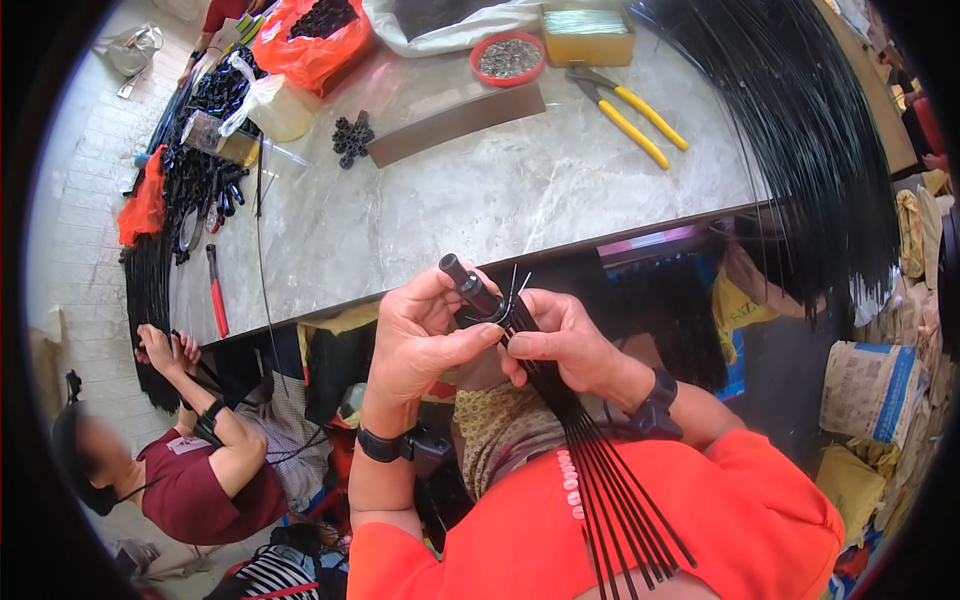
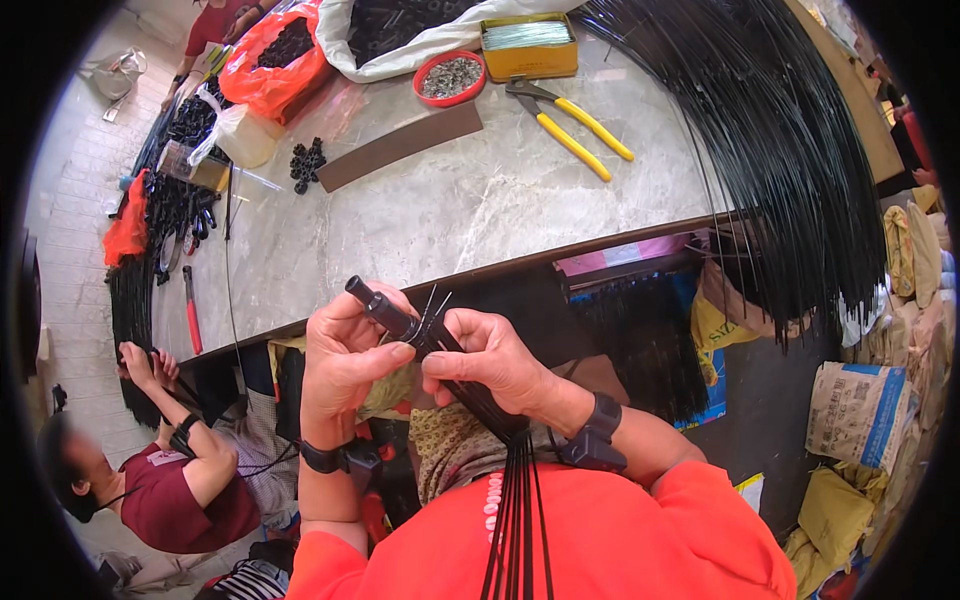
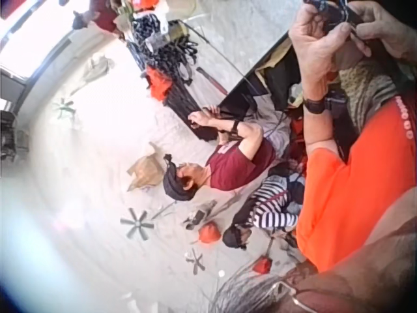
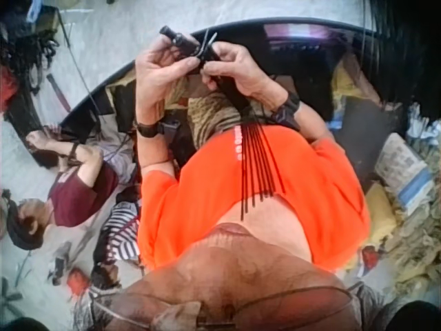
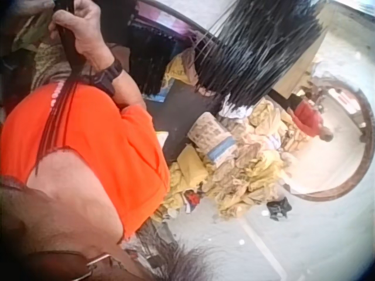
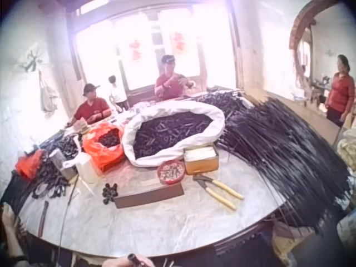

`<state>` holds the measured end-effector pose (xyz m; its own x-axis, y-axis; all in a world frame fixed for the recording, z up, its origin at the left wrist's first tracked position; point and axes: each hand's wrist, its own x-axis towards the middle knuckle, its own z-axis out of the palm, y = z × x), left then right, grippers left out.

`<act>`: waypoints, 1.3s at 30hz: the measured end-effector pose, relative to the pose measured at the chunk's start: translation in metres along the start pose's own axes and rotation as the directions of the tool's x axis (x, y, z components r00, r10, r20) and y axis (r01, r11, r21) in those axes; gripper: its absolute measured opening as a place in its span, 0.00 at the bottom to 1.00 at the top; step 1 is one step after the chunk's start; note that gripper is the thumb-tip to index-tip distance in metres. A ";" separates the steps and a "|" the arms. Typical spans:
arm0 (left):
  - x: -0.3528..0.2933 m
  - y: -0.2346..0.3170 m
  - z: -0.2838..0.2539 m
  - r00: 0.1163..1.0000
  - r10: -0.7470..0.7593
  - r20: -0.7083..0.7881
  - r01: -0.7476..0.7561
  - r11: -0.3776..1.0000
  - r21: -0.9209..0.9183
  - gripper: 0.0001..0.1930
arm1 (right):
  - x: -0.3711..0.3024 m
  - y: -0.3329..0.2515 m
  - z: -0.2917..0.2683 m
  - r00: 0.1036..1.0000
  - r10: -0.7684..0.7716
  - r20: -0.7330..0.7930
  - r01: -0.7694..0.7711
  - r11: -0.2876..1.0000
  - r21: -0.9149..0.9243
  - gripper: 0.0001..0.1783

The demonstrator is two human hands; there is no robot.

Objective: The person assembles umbrella frames by inserting thin black rods into a plastic hub, securing them with wire, and using pliers to tighten and cut the wire.

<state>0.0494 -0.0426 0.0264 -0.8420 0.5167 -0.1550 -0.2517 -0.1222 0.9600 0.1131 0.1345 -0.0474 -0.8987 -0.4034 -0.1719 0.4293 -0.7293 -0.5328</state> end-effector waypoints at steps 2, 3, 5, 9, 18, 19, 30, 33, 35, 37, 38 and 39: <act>0.001 -0.002 -0.002 1.000 0.007 0.005 -0.007 1.000 -0.003 0.18 | 0.000 0.000 0.002 1.000 0.004 -0.018 -0.003 1.000 0.012 0.08; 0.001 -0.003 -0.003 1.000 0.014 0.004 -0.014 1.000 -0.004 0.18 | 0.000 0.000 0.002 1.000 -0.001 -0.015 0.001 1.000 0.010 0.08; 0.001 -0.011 -0.007 0.999 0.002 0.052 0.006 0.989 -0.147 0.19 | 0.001 0.002 0.001 1.000 -0.011 -0.011 0.011 1.000 0.005 0.09; -0.001 -0.022 -0.006 0.998 0.014 0.061 0.006 0.950 -0.311 0.20 | 0.002 0.005 0.001 0.999 -0.023 -0.029 0.023 1.000 -0.021 0.09; -0.006 -0.031 -0.004 0.981 0.179 -0.073 -0.185 0.978 -0.094 0.20 | 0.002 0.004 -0.001 1.000 -0.004 0.020 0.002 0.994 0.105 0.09; -0.005 -0.032 -0.006 0.979 0.193 -0.059 -0.198 0.976 -0.092 0.20 | 0.002 0.005 -0.002 1.000 0.003 0.028 -0.005 0.996 0.090 0.09; 0.009 -0.049 -0.018 0.930 0.343 0.132 -0.305 0.921 -0.244 0.20 | 0.001 0.009 -0.005 0.994 0.016 0.105 -0.025 0.996 0.082 0.10; 0.005 -0.037 -0.011 0.955 0.274 0.118 -0.251 0.952 -0.175 0.21 | 0.000 0.009 -0.004 0.993 0.017 0.115 -0.029 0.995 0.099 0.10; 0.002 -0.037 -0.017 0.956 0.256 0.141 -0.220 0.948 -0.228 0.21 | -0.001 0.008 -0.001 0.991 0.005 0.132 -0.021 0.992 0.121 0.11; 0.000 -0.039 -0.020 0.955 0.256 0.147 -0.215 0.945 -0.247 0.21 | 0.000 0.009 -0.002 0.989 0.022 0.149 -0.040 0.992 0.116 0.12; -0.001 -0.040 -0.021 0.955 0.262 0.142 -0.223 0.944 -0.241 0.21 | 0.000 0.010 -0.002 0.987 0.032 0.158 -0.050 0.992 0.113 0.13; -0.001 -0.041 -0.022 0.953 0.268 0.139 -0.231 0.943 -0.238 0.21 | 0.001 0.011 -0.003 0.986 0.032 0.161 -0.049 0.993 0.106 0.13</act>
<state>0.0502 -0.0567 -0.0182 -0.8041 0.5773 0.1420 -0.1567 -0.4362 0.8861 0.1166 0.1280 -0.0553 -0.8585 -0.5100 -0.0533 0.4801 -0.7628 -0.4331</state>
